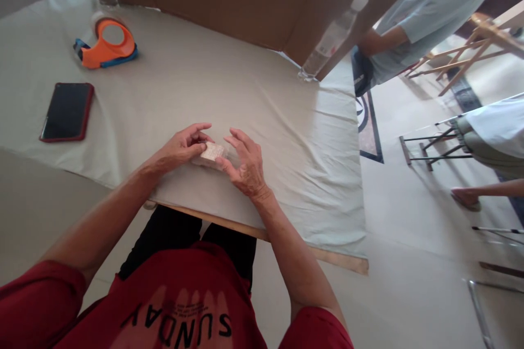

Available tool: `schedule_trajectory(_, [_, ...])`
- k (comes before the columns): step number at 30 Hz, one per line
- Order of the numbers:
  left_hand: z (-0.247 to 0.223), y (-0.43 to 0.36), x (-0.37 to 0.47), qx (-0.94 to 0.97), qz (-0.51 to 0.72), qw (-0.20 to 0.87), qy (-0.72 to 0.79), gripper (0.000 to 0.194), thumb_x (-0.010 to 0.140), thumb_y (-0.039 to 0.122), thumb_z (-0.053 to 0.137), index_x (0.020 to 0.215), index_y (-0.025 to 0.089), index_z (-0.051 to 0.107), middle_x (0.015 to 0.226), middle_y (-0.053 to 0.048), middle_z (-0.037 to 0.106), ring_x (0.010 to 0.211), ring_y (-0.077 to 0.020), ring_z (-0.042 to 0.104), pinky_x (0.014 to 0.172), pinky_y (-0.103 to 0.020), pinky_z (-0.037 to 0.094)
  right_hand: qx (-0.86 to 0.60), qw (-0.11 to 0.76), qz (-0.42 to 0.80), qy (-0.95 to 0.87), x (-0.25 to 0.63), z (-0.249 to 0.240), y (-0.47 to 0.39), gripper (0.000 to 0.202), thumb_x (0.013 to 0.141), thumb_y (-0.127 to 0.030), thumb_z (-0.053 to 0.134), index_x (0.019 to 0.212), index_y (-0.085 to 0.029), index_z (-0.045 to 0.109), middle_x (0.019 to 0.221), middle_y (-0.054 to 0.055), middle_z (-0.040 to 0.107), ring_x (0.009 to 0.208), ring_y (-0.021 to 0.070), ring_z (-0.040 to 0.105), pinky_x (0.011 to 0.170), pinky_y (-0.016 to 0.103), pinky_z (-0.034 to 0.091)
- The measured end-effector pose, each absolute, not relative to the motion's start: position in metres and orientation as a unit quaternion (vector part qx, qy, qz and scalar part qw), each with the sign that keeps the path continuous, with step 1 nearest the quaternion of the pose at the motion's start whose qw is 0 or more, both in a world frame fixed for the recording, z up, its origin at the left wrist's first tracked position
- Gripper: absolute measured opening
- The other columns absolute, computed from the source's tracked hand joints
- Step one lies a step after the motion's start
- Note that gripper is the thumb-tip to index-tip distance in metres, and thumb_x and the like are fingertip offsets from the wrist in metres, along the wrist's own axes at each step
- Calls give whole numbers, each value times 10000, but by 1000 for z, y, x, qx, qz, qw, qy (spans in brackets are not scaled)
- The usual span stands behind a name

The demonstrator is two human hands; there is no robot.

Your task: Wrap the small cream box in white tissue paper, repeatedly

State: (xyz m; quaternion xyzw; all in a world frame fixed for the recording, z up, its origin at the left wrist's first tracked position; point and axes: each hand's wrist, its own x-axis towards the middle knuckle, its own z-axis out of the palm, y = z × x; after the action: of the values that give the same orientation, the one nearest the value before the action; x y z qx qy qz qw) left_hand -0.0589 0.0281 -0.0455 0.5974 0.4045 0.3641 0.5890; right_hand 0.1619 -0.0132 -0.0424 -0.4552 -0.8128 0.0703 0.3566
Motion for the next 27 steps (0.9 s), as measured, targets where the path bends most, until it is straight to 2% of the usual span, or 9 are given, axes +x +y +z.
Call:
schedule_trajectory(5, [-44,28,-58,594,365,590,407,727,749,276,645,1437,126,466,1118,-103,689,865,-157,613,728,-277,463,-443,314,74,-837,160,-46,-10,572,936,-523,613,1414,-215,551,1491,170,558,1379,319,528,1105,507,433])
schedule_trajectory(10, [-44,28,-57,605,364,580,407,704,763,282,627,1432,123,479,1107,-105,696,885,-162,618,743,-281,475,-441,256,27,-860,152,-47,-9,353,960,-396,607,1277,-251,666,1453,139,606,1348,317,556,1063,501,431])
schedule_trajectory(12, [-44,27,-57,610,362,575,407,700,768,275,622,1437,125,483,1105,-106,701,876,-163,625,735,-280,483,-441,258,45,-859,152,-45,-10,340,952,-408,620,1255,-263,673,1441,130,616,1350,320,554,1077,511,420])
schedule_trajectory(15, [-46,28,-59,611,374,559,419,673,764,250,614,1420,143,513,1174,-119,698,926,-177,643,772,-296,515,-454,320,130,-821,156,-45,-13,466,933,-509,624,1340,-284,597,1473,128,582,1370,315,535,1085,520,441])
schedule_trajectory(18, [-48,31,-62,601,429,507,446,578,760,213,582,1333,143,587,1259,-124,683,1091,-206,634,944,-355,523,-489,384,205,-756,162,-49,-13,580,930,-569,601,1425,-284,502,1488,141,555,1344,297,555,1022,487,507])
schedule_trajectory(21, [-50,34,-64,581,462,470,477,535,769,208,540,1291,111,608,1240,-137,694,1131,-220,629,1034,-401,492,-494,369,248,-748,164,-56,-9,729,871,-632,651,1467,-259,457,1492,170,541,1305,305,585,1001,481,524])
schedule_trajectory(24, [-50,34,-64,587,422,473,503,594,775,235,555,1356,109,564,1233,-148,698,1056,-225,653,988,-415,512,-476,330,260,-773,160,-62,-4,913,803,-669,708,1528,-218,386,1497,207,532,1338,345,558,1068,531,474])
schedule_trajectory(27, [-50,32,-63,604,387,491,494,653,785,258,576,1419,118,503,1234,-147,699,1030,-221,658,953,-397,521,-462,312,249,-792,155,-65,0,945,797,-631,732,1550,-203,354,1411,203,608,1284,347,595,1081,546,452])
